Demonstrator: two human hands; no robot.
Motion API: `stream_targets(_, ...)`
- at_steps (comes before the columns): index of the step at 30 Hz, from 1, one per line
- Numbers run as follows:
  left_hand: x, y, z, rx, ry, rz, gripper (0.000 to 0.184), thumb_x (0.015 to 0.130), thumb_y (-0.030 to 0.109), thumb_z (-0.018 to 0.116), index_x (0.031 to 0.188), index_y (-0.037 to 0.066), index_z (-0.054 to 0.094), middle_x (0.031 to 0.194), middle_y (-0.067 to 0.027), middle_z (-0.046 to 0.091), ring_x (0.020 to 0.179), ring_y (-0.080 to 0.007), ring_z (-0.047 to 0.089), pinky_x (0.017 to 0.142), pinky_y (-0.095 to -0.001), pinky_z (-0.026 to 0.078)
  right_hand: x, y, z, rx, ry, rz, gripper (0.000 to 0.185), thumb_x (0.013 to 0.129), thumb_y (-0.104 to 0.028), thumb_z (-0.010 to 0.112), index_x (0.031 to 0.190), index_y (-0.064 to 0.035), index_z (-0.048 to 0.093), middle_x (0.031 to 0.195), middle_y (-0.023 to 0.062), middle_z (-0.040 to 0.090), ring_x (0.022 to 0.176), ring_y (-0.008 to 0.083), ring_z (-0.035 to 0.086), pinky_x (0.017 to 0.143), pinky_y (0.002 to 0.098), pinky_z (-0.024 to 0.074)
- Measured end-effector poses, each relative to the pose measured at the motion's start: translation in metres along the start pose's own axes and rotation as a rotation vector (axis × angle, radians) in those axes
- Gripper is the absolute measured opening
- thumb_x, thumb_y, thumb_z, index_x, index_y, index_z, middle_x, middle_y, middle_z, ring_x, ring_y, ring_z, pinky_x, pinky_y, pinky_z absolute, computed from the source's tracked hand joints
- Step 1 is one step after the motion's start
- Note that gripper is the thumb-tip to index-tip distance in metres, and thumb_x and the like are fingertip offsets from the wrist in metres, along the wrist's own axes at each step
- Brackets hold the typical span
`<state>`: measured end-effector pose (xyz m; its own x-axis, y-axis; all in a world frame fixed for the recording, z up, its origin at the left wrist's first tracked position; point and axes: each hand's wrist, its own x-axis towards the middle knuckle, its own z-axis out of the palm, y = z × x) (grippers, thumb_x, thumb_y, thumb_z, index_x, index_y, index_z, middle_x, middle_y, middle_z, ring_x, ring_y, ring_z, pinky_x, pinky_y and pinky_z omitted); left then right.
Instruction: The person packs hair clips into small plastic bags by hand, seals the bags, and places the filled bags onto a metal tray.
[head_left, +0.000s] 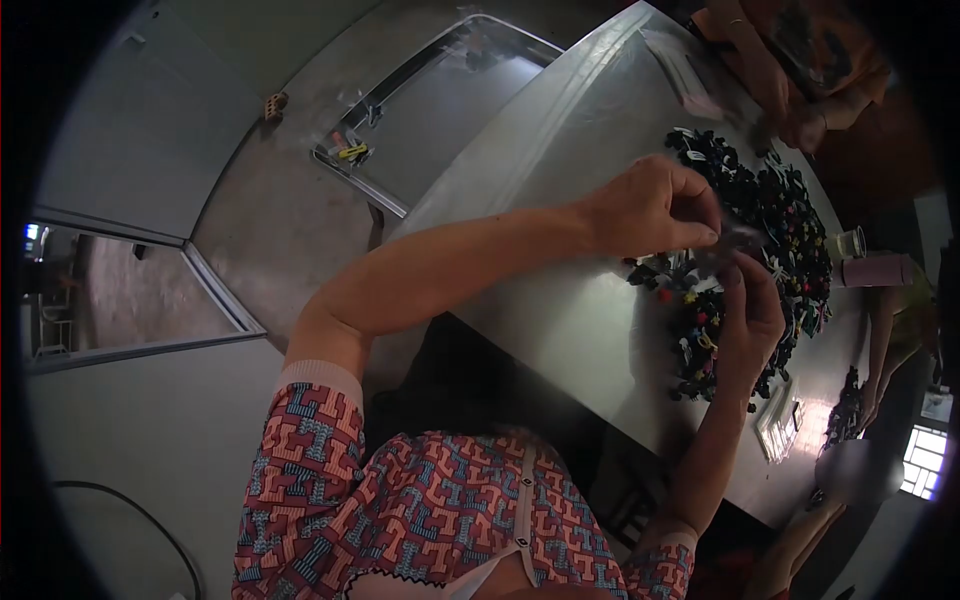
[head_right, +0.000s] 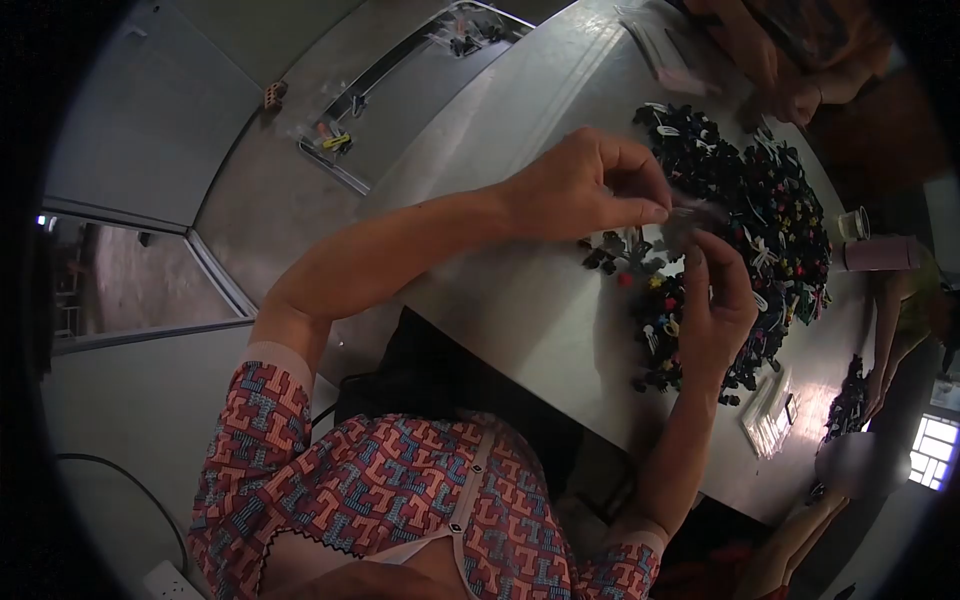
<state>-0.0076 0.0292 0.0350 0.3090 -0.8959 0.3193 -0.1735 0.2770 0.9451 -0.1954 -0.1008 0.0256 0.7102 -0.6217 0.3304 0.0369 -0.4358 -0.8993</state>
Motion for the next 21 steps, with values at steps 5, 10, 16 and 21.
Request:
stream_targets(5,0.009,0.025,-0.045,-0.033,0.282,0.065,0.015,0.087,0.013,0.074,0.099,0.004,0.072,0.091,-0.002,0.072,0.086,-0.0081,0.066,0.079,-0.0242,0.052,0.0,0.002,-0.008,-0.038,0.042,0.036,0.018,0.098,-0.007,0.061,0.113,0.0015,0.067,0.103,0.0065,0.069,0.096,0.011,0.064,0.087,0.0238,0.0493)
stream_targets(10,0.0,0.037,-0.14,0.03,0.452,0.234,0.018,0.081,0.012,0.076,0.095,0.001,0.073,0.086,-0.0039,0.072,0.078,-0.0091,0.065,0.074,-0.0252,0.054,0.0,-0.003,-0.007,-0.104,0.015,0.043,0.016,0.097,-0.005,0.061,0.111,0.0005,0.068,0.101,0.0056,0.07,0.094,0.0104,0.064,0.085,0.0236,0.0491)
stream_targets(16,-0.075,-0.009,-0.229,0.438,0.846,-0.13,0.021,0.084,0.016,0.075,0.099,0.002,0.072,0.09,-0.0041,0.072,0.08,-0.0094,0.065,0.075,-0.025,0.052,-0.001,0.013,-0.015,-0.287,-0.034,-0.095,0.015,0.094,0.001,0.061,0.107,0.0005,0.068,0.093,0.0038,0.068,0.088,0.0092,0.063,0.08,0.0228,0.0481)
stream_targets(21,-0.142,-0.118,-0.297,0.518,1.029,-0.361,0.021,0.082,0.015,0.075,0.096,0.0,0.074,0.085,-0.0039,0.071,0.076,-0.0101,0.064,0.07,-0.0249,0.05,0.0,0.008,-0.013,-0.392,-0.064,-0.119,0.015,0.092,0.004,0.06,0.105,0.0008,0.068,0.092,0.0065,0.068,0.085,0.0117,0.063,0.079,0.0243,0.0486)
